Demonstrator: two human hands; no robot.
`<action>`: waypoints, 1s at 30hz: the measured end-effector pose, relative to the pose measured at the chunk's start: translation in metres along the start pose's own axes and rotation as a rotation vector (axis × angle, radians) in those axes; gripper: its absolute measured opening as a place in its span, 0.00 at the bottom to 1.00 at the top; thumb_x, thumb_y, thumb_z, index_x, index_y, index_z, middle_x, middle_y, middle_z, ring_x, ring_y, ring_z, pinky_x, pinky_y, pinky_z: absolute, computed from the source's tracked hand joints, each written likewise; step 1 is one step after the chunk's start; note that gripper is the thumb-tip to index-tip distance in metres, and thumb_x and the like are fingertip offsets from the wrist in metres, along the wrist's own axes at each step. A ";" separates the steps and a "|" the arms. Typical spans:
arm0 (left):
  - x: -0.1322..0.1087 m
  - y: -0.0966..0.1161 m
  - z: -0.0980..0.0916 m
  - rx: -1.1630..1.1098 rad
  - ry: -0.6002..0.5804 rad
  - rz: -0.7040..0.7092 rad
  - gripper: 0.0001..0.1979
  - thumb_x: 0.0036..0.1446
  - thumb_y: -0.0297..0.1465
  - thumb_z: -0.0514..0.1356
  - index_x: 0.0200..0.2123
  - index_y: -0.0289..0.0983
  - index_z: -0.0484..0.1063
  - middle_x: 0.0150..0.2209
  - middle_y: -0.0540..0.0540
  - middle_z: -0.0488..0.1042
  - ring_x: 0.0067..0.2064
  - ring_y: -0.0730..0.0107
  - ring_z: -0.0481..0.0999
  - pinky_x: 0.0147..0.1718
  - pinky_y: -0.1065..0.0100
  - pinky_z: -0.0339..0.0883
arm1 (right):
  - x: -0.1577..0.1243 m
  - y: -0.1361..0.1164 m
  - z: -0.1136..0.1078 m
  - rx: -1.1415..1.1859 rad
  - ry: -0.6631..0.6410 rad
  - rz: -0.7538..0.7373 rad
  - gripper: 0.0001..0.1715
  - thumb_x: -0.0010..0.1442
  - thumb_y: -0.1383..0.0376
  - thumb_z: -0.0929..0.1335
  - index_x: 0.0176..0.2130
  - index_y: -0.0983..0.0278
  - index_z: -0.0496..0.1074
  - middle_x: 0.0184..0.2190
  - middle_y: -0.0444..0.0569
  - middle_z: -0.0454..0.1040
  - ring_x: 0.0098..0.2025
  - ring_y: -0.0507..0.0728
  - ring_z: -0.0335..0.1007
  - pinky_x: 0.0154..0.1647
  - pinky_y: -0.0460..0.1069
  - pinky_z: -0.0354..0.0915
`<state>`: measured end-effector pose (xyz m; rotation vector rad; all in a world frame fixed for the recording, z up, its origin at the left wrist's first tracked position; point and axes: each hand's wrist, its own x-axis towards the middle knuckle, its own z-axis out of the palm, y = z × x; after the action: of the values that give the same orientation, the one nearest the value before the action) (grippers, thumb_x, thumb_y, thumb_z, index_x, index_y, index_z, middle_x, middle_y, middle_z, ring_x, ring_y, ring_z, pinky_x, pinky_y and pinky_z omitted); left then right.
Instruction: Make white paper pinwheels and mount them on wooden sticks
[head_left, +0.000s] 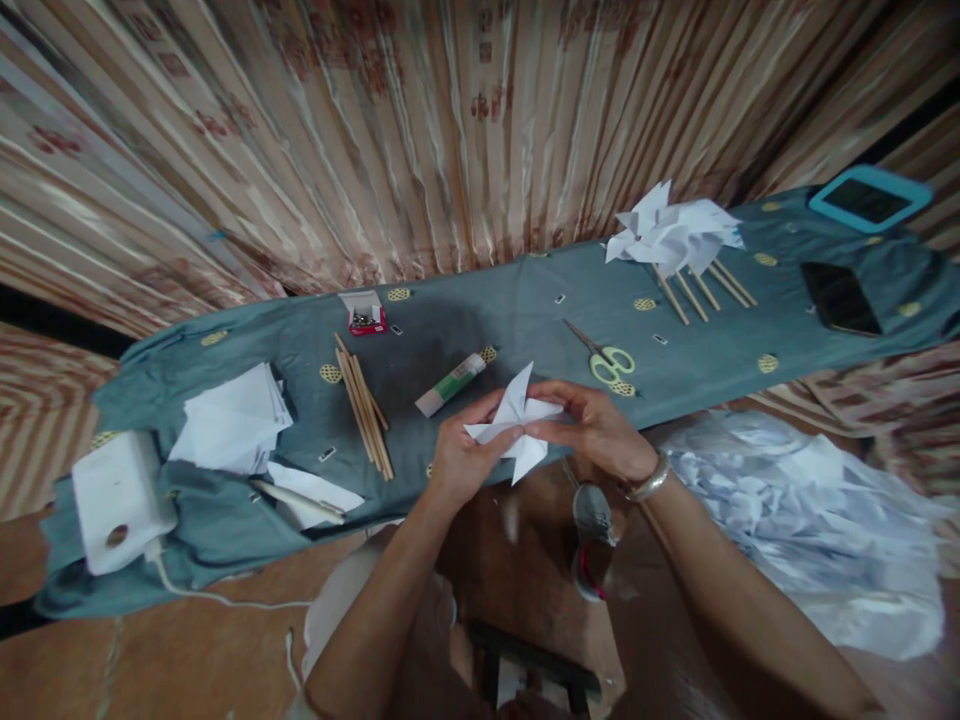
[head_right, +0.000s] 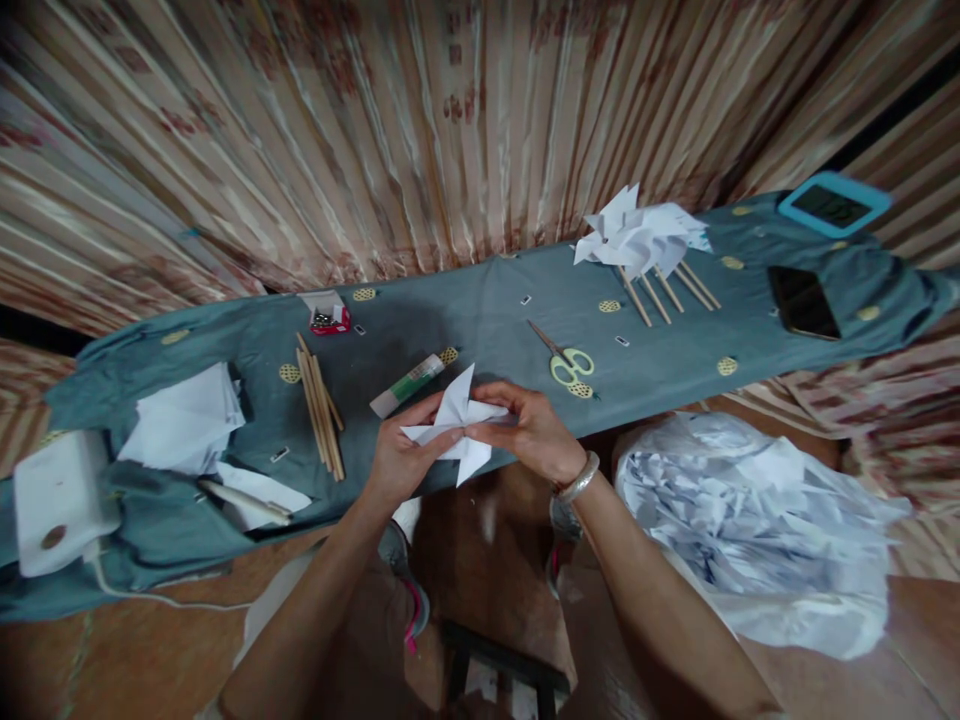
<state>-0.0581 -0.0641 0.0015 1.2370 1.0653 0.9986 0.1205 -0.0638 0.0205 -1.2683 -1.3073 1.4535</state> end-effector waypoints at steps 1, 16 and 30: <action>0.000 0.000 0.001 0.003 -0.014 -0.001 0.21 0.47 0.35 0.67 0.45 0.35 0.77 0.38 0.46 0.80 0.33 0.69 0.75 0.31 0.72 0.66 | 0.000 -0.002 -0.001 0.009 -0.014 0.014 0.22 0.44 0.59 0.77 0.39 0.63 0.75 0.36 0.46 0.79 0.37 0.55 0.74 0.41 0.51 0.69; 0.002 -0.002 0.002 -0.032 0.034 -0.092 0.14 0.40 0.37 0.69 0.30 0.34 0.79 0.25 0.48 0.77 0.25 0.72 0.71 0.25 0.71 0.65 | -0.001 0.002 0.001 0.049 -0.061 0.073 0.14 0.44 0.57 0.76 0.28 0.64 0.76 0.24 0.42 0.75 0.26 0.51 0.68 0.29 0.47 0.64; 0.003 -0.004 0.002 -0.076 0.059 -0.162 0.16 0.38 0.40 0.70 0.27 0.33 0.79 0.20 0.51 0.72 0.22 0.76 0.64 0.21 0.73 0.57 | 0.000 0.006 0.005 0.120 -0.034 0.112 0.14 0.43 0.59 0.77 0.29 0.64 0.77 0.23 0.41 0.73 0.25 0.49 0.64 0.28 0.46 0.61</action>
<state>-0.0550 -0.0619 -0.0029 1.0480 1.1444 0.9466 0.1163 -0.0658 0.0149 -1.2594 -1.1682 1.6135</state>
